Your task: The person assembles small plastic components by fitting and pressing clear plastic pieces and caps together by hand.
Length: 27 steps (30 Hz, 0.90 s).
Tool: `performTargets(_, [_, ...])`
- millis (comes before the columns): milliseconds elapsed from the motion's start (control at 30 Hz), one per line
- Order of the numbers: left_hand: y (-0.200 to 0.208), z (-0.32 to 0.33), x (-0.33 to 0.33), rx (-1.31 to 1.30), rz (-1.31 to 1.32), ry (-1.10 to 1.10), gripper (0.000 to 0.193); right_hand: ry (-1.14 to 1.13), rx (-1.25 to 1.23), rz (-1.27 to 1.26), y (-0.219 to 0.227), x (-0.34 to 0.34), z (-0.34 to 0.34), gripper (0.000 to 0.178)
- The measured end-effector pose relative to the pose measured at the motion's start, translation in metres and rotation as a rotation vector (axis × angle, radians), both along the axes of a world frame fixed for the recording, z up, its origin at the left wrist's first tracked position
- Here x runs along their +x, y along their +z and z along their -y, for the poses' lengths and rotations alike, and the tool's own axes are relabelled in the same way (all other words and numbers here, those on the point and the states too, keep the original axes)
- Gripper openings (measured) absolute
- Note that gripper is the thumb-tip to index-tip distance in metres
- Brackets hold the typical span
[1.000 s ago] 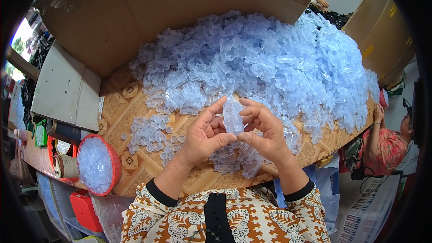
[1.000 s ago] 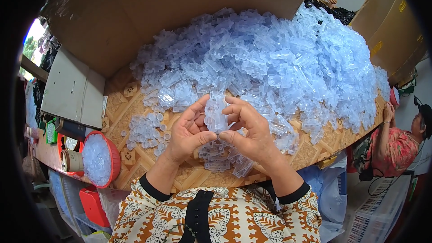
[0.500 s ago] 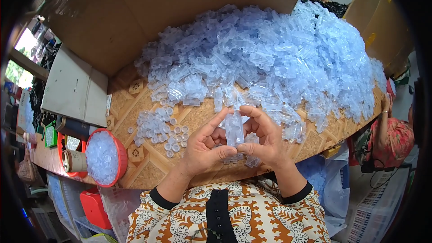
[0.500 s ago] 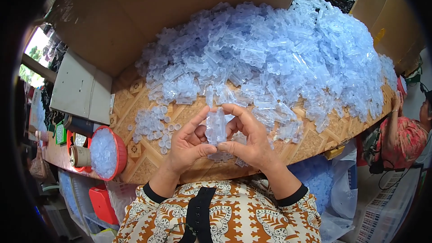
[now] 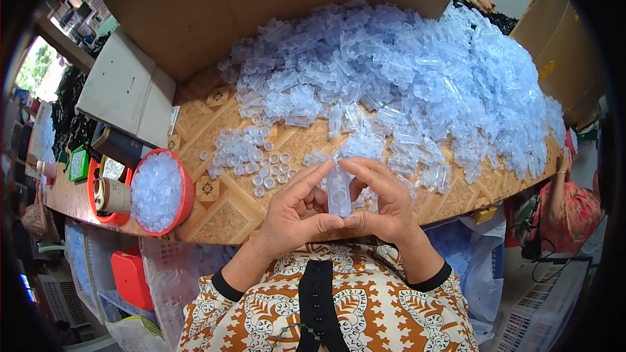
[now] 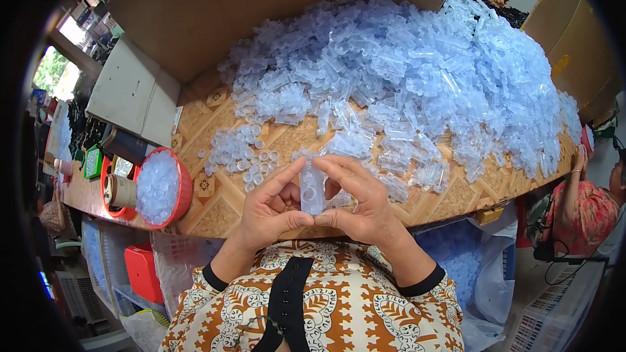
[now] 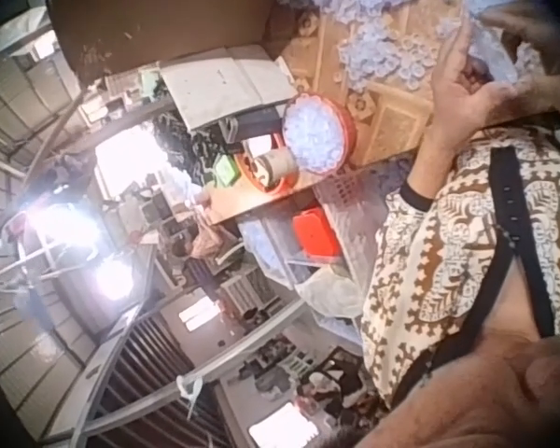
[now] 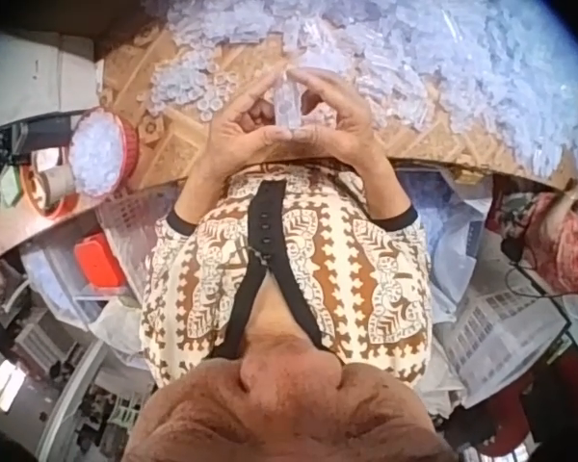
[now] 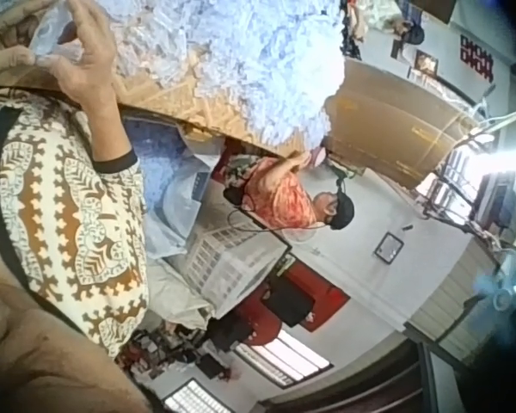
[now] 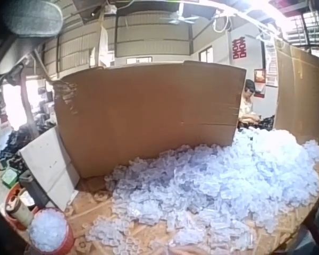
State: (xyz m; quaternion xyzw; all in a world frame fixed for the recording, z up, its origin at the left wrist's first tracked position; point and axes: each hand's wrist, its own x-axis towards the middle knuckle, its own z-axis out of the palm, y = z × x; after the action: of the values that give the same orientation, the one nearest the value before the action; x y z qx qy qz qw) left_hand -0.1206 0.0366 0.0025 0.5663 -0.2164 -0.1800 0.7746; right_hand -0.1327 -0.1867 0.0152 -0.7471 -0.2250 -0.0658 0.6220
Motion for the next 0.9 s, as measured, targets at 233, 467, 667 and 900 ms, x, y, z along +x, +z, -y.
performTargets(233, [0.008,-0.002,-0.017,0.021,-0.013,0.038,0.087,-0.022,0.049,0.045,-0.002,-0.017,-0.004,0.076])
performTargets(467, [0.007,-0.001,-0.024,0.066,0.086,0.048,0.086,0.001,0.067,0.048,-0.003,-0.024,-0.005,0.076])
performTargets(667, [0.007,0.004,-0.029,0.078,0.060,0.064,0.086,-0.011,0.088,0.027,-0.007,-0.030,-0.003,0.073])
performTargets(900, [0.006,0.006,-0.029,0.146,0.078,0.047,0.087,0.002,0.111,0.020,-0.014,-0.030,0.004,0.072])
